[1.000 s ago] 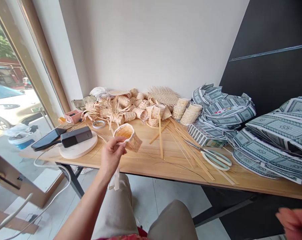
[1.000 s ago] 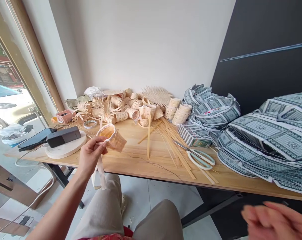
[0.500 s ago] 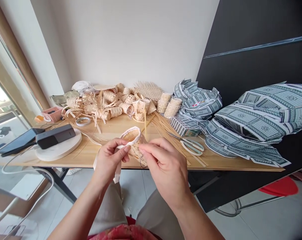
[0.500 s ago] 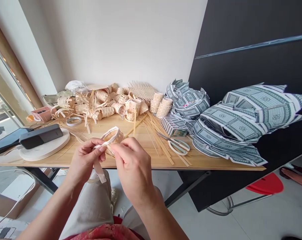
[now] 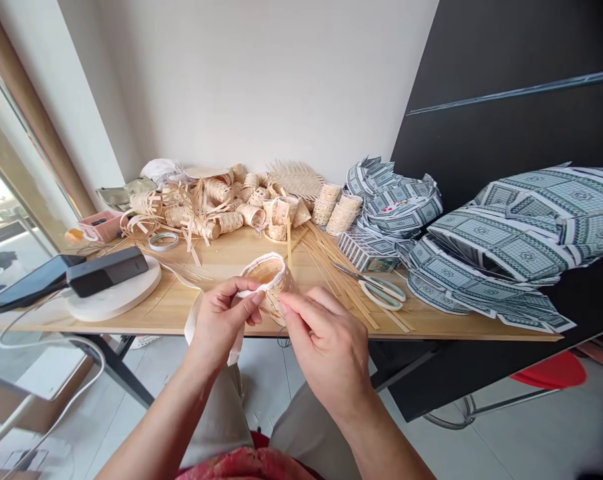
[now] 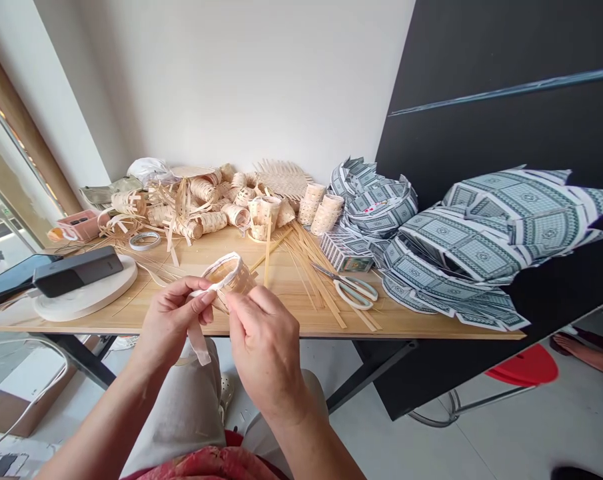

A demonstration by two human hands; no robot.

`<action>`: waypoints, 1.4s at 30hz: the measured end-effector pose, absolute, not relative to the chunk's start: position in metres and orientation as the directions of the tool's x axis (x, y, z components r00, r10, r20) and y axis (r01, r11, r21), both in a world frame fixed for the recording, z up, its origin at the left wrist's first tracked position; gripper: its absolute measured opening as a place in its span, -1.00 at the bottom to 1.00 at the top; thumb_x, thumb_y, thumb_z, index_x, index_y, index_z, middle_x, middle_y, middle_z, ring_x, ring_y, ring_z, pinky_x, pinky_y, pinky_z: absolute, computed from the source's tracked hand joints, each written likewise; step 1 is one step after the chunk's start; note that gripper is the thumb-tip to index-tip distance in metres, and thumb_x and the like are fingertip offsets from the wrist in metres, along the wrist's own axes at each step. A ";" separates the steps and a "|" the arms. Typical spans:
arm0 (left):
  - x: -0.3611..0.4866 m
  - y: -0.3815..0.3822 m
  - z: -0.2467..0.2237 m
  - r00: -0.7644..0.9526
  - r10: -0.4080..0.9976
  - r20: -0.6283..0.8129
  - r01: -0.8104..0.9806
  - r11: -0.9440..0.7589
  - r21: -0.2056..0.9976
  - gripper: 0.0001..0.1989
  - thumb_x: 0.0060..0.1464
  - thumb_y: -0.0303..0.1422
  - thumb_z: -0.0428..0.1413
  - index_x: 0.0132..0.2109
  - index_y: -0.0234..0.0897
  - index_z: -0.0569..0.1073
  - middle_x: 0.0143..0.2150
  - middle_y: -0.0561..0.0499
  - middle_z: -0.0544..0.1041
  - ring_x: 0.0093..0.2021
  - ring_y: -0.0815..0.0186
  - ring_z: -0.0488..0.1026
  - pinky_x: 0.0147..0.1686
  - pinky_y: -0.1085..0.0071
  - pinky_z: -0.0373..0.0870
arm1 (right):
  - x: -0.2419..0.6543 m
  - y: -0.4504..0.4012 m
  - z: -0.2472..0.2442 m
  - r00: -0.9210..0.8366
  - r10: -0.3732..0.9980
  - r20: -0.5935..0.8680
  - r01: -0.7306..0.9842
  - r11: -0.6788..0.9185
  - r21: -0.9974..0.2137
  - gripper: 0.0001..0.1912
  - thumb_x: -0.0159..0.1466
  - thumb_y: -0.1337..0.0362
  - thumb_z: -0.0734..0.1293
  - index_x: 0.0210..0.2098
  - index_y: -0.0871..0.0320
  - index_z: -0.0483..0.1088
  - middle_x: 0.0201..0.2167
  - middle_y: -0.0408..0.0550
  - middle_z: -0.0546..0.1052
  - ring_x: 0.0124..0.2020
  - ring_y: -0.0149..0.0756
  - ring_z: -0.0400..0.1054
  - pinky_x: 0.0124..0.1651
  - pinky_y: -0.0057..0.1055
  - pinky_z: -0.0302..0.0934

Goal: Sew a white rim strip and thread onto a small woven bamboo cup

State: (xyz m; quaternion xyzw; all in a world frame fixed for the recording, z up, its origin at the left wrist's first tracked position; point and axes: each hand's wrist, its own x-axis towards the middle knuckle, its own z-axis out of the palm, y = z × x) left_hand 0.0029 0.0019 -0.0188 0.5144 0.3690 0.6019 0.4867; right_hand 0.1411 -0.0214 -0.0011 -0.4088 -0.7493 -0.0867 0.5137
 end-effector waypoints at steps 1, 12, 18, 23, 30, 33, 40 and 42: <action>0.003 0.002 -0.019 0.004 0.966 0.260 -0.202 -0.254 0.946 -0.85 -0.09 -0.34 0.19 -0.35 -0.32 0.46 -0.69 0.15 0.40 -0.64 0.53 0.31 -0.61 0.65 0.21 | 0.141 -0.021 -0.001 -0.138 0.519 0.843 0.701 0.653 -0.287 -0.78 0.22 0.46 0.18 -0.35 0.20 0.46 -0.59 -0.15 0.34 -0.56 -0.48 0.22 -0.48 -0.54 0.10; 0.005 -0.002 -0.016 -0.007 0.973 0.229 -0.203 -0.225 0.953 -0.88 -0.09 -0.35 0.19 -0.36 -0.30 0.46 -0.69 0.15 0.39 -0.63 0.55 0.29 -0.60 0.67 0.21 | 0.141 -0.022 0.000 -0.121 0.517 0.848 0.693 0.655 -0.301 -0.77 0.21 0.48 0.17 -0.37 0.19 0.46 -0.61 -0.17 0.32 -0.58 -0.49 0.19 -0.52 -0.54 0.08; 0.004 -0.001 -0.016 -0.013 0.976 0.216 -0.184 -0.214 0.959 -0.87 -0.10 -0.34 0.19 -0.36 -0.30 0.46 -0.69 0.15 0.39 -0.63 0.54 0.29 -0.62 0.68 0.19 | 0.140 -0.021 0.000 -0.123 0.518 0.847 0.697 0.652 -0.298 -0.75 0.19 0.50 0.16 -0.40 0.20 0.46 -0.63 -0.18 0.28 -0.60 -0.49 0.17 -0.54 -0.55 0.05; 0.005 -0.001 -0.016 -0.036 0.971 0.237 -0.159 -0.240 0.958 -0.86 -0.11 -0.34 0.19 -0.37 -0.31 0.46 -0.69 0.15 0.38 -0.64 0.52 0.29 -0.63 0.65 0.21 | 0.139 -0.020 -0.001 -0.124 0.524 0.843 0.701 0.647 -0.300 -0.74 0.19 0.51 0.15 -0.43 0.20 0.45 -0.63 -0.18 0.28 -0.60 -0.49 0.16 -0.54 -0.55 0.04; 0.007 -0.003 -0.020 -0.109 0.818 0.564 0.257 -0.525 0.811 -0.93 -0.04 -0.38 0.13 -0.36 -0.28 0.46 -0.52 0.09 0.44 -0.55 0.46 0.38 -0.53 0.55 0.32 | 0.138 -0.018 -0.006 -0.077 0.515 0.854 0.700 0.637 -0.322 -0.78 0.17 0.52 0.17 -0.47 0.21 0.40 -0.62 -0.17 0.31 -0.57 -0.47 0.21 -0.49 -0.52 0.07; 0.009 -0.005 -0.024 -0.075 0.650 0.756 0.511 -0.626 0.589 -0.93 0.00 -0.44 0.09 -0.33 -0.24 0.47 -0.44 0.06 0.49 -0.49 0.43 0.43 -0.46 0.54 0.35 | 0.138 -0.018 -0.010 -0.032 0.526 0.850 0.704 0.615 -0.354 -0.79 0.17 0.52 0.18 -0.52 0.20 0.35 -0.63 -0.19 0.30 -0.57 -0.47 0.19 -0.50 -0.51 0.05; 0.017 -0.009 -0.027 0.082 0.471 0.878 0.665 -0.682 0.304 -0.91 0.04 -0.51 0.06 -0.31 -0.28 0.44 -0.45 0.06 0.52 -0.46 0.46 0.45 -0.47 0.62 0.33 | 0.137 -0.018 -0.015 0.016 0.553 0.833 0.670 0.612 -0.419 -0.81 0.20 0.48 0.18 -0.50 0.16 0.28 -0.58 -0.18 0.35 -0.49 -0.45 0.24 -0.43 -0.53 0.11; 0.014 -0.007 -0.026 0.105 0.447 0.889 0.683 -0.682 0.262 -0.92 0.04 -0.51 0.06 -0.30 -0.29 0.44 -0.43 0.04 0.53 -0.44 0.46 0.46 -0.44 0.62 0.34 | 0.137 -0.018 -0.015 0.012 0.599 0.800 0.649 0.604 -0.462 -0.85 0.19 0.47 0.19 -0.47 0.16 0.30 -0.53 -0.17 0.38 -0.47 -0.44 0.26 -0.41 -0.53 0.14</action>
